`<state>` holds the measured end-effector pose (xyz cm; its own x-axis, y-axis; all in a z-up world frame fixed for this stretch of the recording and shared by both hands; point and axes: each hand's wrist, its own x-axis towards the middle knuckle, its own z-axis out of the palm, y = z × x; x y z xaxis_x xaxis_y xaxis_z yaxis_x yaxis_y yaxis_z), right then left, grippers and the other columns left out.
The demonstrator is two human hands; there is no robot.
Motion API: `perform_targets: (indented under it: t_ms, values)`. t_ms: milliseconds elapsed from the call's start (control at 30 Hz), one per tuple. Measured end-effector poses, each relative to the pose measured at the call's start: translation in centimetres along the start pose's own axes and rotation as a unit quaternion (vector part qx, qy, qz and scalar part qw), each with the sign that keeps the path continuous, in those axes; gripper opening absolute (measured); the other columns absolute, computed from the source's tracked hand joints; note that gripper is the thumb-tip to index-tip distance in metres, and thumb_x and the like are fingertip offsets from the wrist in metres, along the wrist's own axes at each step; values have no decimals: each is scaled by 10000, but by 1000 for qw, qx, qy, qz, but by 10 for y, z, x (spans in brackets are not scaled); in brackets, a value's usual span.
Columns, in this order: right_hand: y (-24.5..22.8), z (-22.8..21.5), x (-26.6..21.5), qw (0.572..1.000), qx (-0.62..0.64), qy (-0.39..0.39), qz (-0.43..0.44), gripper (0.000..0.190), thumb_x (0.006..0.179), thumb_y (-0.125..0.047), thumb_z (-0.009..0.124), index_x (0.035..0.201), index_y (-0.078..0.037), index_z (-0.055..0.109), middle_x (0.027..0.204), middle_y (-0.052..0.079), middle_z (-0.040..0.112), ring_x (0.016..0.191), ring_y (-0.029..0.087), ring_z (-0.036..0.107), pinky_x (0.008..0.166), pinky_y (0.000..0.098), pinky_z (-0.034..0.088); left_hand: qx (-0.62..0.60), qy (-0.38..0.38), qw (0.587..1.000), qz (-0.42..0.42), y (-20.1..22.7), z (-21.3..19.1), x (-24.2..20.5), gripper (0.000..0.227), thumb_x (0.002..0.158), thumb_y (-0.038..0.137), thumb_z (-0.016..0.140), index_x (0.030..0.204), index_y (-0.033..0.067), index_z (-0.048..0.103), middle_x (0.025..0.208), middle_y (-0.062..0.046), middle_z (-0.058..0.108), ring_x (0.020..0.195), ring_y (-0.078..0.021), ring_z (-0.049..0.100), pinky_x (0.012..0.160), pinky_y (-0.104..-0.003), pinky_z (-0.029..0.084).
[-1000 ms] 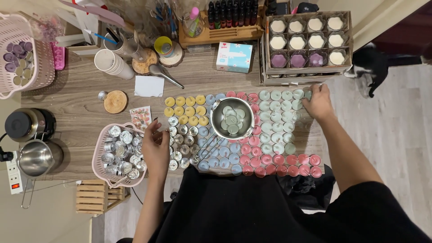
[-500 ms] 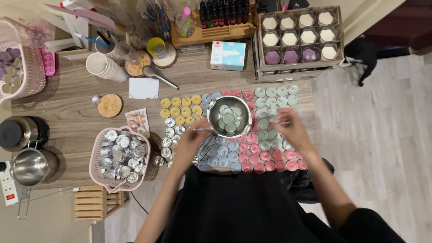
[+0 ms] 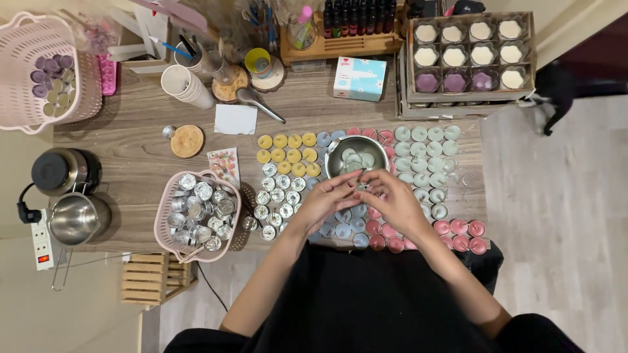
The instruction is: The recorder is organizing a large variety of small, colorful tea light candles on a wooden workspace and placing them into a metal pot.
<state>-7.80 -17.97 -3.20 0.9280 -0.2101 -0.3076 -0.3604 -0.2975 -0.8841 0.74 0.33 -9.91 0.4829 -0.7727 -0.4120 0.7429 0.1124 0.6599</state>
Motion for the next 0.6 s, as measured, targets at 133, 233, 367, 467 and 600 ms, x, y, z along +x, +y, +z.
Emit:
perform_targets:
  t_ms: [133, 233, 367, 467, 600]
  values:
    - [13, 4, 4, 997, 60, -26, -47, 262, 916, -138, 711, 1156, -33, 697, 1004, 67, 722, 900, 146, 713, 769, 295, 570, -29, 29, 999, -2, -7, 0, -4, 503, 1019, 228, 610, 1460, -2, 540, 1336, -110, 638, 1161, -231, 677, 1042, -394, 559]
    - [10, 10, 3, 992, 60, -15, -111, 192, 938, -89, 668, 1104, 4, 700, 1041, 61, 702, 951, 147, 735, 805, 300, 591, -42, 72, 996, -14, -12, 1, -7, 501, 1015, 254, 620, 1424, -30, 573, 1324, -122, 667, 1123, -244, 687, 1015, -393, 568]
    - [-4, 8, 6, 994, -69, 13, -78, 170, 920, -117, 689, 1029, 11, 713, 926, 87, 690, 799, 187, 719, 728, 331, 565, -11, 98, 995, -28, -5, 7, -8, 491, 997, 253, 632, 1415, -3, 590, 1282, -117, 693, 1087, -234, 706, 983, -365, 583]
    - [-1, 9, 11, 992, -116, 2, -55, 185, 926, -166, 690, 988, 7, 713, 868, 98, 696, 727, 214, 704, 687, 354, 544, 10, 101, 994, -28, -7, 0, -6, 489, 1001, 240, 633, 1422, -6, 591, 1282, -125, 691, 1064, -224, 705, 962, -350, 580]
    - [19, 14, 25, 990, -121, -17, -69, 218, 940, -215, 661, 992, -6, 693, 866, 102, 715, 737, 210, 705, 681, 367, 542, -2, 71, 997, 5, -11, -14, -8, 471, 1031, 187, 616, 1452, -18, 570, 1338, -147, 651, 1069, -194, 681, 974, -329, 562]
